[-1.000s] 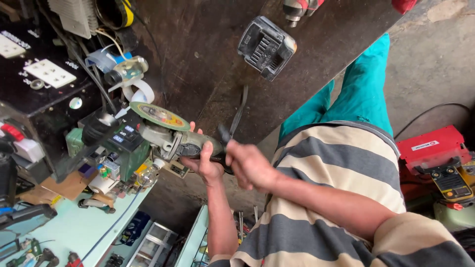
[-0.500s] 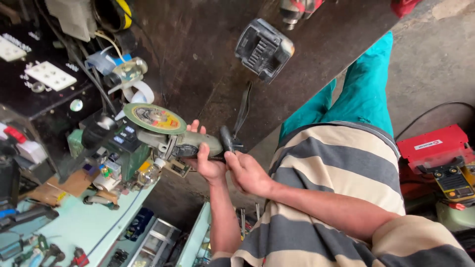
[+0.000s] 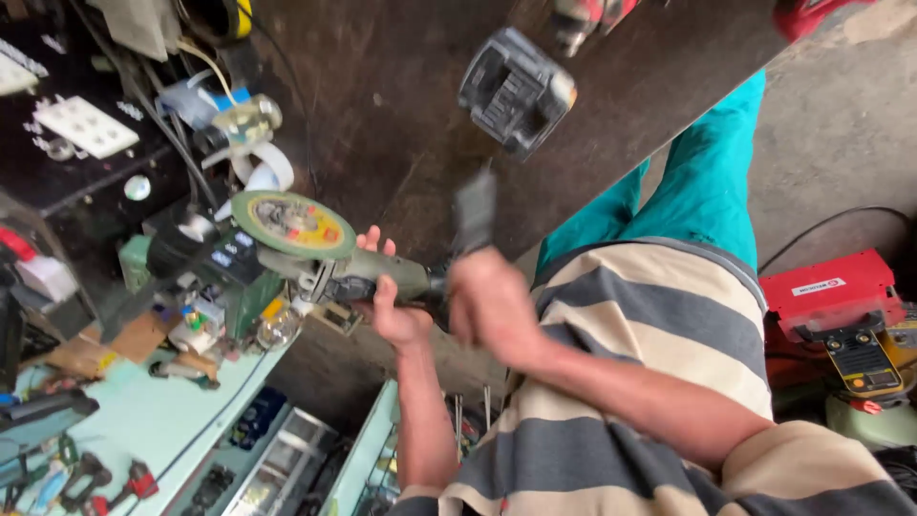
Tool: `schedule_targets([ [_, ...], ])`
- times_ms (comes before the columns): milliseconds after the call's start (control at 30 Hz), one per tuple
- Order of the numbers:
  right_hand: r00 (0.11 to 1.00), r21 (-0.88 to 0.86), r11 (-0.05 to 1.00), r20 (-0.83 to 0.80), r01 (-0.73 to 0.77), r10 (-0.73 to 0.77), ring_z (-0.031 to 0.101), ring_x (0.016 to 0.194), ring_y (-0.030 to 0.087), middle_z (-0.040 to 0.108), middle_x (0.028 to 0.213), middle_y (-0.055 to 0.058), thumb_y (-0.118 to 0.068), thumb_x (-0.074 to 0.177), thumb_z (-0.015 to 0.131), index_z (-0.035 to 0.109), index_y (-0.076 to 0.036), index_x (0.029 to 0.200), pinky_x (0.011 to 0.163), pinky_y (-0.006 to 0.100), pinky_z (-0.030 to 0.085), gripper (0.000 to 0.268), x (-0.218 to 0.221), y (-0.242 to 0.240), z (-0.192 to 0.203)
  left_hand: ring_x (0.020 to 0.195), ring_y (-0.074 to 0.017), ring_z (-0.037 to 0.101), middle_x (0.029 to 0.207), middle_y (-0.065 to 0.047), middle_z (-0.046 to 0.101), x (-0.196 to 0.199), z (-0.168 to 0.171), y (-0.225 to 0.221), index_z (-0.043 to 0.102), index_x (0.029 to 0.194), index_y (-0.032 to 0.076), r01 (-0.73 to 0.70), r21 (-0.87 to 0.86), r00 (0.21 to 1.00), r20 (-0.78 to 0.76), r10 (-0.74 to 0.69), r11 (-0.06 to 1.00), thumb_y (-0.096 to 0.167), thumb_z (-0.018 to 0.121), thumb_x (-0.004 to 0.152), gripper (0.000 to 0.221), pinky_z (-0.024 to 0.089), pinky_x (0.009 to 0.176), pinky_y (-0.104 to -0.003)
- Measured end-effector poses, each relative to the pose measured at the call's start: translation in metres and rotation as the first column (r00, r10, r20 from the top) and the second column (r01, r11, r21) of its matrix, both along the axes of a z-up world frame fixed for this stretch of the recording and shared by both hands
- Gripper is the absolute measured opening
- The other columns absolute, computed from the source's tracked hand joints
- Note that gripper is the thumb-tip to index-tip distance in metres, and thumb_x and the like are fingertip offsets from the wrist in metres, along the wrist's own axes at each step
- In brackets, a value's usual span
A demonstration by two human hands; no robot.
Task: Disassembling the housing of an electric angle grinder using an impact driver and a screwdriver.
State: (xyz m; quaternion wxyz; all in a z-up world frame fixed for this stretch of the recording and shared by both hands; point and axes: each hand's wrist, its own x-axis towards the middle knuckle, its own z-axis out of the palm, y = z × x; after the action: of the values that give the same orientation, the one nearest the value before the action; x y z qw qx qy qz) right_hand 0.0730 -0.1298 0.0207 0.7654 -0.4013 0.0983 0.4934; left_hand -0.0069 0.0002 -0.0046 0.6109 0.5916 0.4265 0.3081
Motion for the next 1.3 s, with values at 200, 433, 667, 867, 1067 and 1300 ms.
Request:
schedule_targets([
  [200, 0.993, 0.121, 0.992, -0.107, -0.034, 0.047, 0.052, 0.029, 0.021, 0.047, 0.036, 0.010, -0.025, 0.111, 0.028, 0.055, 0.000, 0.094, 0.035, 0.030, 0.047, 0.041, 0.077, -0.022, 0.021, 0.147, -0.0348, 0.043, 0.145, -0.015, 0.049, 0.001, 0.001, 0.009, 0.047, 0.140, 0.002, 0.078, -0.051, 0.997, 0.022, -0.077, 0.996, 0.032, 0.074, 0.084, 0.069, 0.046, 0.116, -0.044],
  [433, 0.958, -0.165, 0.986, -0.283, -0.011, -0.037, 0.040, 0.033, 0.018, 0.036, 0.042, 0.006, -0.029, 0.111, 0.040, 0.062, 0.007, 0.112, 0.035, 0.029, 0.043, 0.043, 0.078, -0.013, -0.008, 0.130, -0.0304, 0.058, 0.148, -0.024, 0.050, -0.008, 0.015, 0.022, 0.034, 0.154, 0.012, 0.259, -0.113, 0.966, 0.017, -0.259, 0.959, 0.025, 0.076, 0.077, 0.089, 0.049, 0.112, -0.044],
  [667, 0.917, -0.042, 0.994, -0.393, -0.097, 0.073, 0.048, 0.024, 0.022, 0.043, 0.037, 0.007, -0.026, 0.110, 0.041, 0.066, 0.005, 0.091, 0.025, 0.033, 0.044, 0.044, 0.050, 0.006, 0.027, 0.134, -0.0418, 0.052, 0.157, -0.033, 0.038, -0.022, -0.002, 0.018, 0.020, 0.161, 0.017, 0.290, -0.056, 0.957, 0.002, -0.290, 0.955, 0.019, 0.080, 0.082, 0.099, 0.044, 0.112, -0.059],
  [867, 0.917, -0.124, 0.987, -0.373, 0.103, -0.143, 0.042, 0.027, 0.019, 0.035, 0.040, 0.006, -0.032, 0.112, 0.036, 0.056, 0.001, 0.102, 0.030, 0.031, 0.044, 0.040, 0.068, 0.004, 0.013, 0.139, -0.0427, 0.049, 0.145, -0.035, 0.051, -0.055, -0.010, 0.027, 0.035, 0.156, 0.005, 0.215, -0.017, 0.976, -0.016, -0.215, 0.976, -0.002, 0.076, 0.078, 0.089, 0.040, 0.114, -0.059],
  [1067, 0.857, 0.172, 0.941, -0.389, -0.293, 0.338, 0.043, 0.025, 0.014, 0.046, 0.038, 0.001, -0.038, 0.111, 0.041, 0.066, -0.004, 0.089, 0.027, 0.027, 0.041, 0.047, 0.062, 0.001, 0.006, 0.117, -0.0483, 0.066, 0.140, -0.031, 0.056, -0.136, -0.054, 0.039, 0.038, 0.154, 0.005, 0.027, -0.028, 0.998, -0.063, -0.028, 0.999, -0.018, 0.072, 0.067, 0.096, 0.056, 0.089, -0.066],
  [1300, 0.881, 0.238, 0.904, -0.238, -0.356, 0.410, 0.043, 0.030, 0.011, 0.045, 0.044, 0.001, -0.030, 0.109, 0.034, 0.063, 0.000, 0.097, 0.032, 0.025, 0.042, 0.043, 0.067, -0.003, 0.014, 0.129, -0.0319, 0.057, 0.150, -0.024, 0.048, -0.045, 0.002, 0.015, 0.028, 0.156, 0.012, 0.113, -0.118, 0.991, -0.056, -0.121, 0.987, 0.011, 0.081, 0.081, 0.092, 0.046, 0.113, -0.055],
])
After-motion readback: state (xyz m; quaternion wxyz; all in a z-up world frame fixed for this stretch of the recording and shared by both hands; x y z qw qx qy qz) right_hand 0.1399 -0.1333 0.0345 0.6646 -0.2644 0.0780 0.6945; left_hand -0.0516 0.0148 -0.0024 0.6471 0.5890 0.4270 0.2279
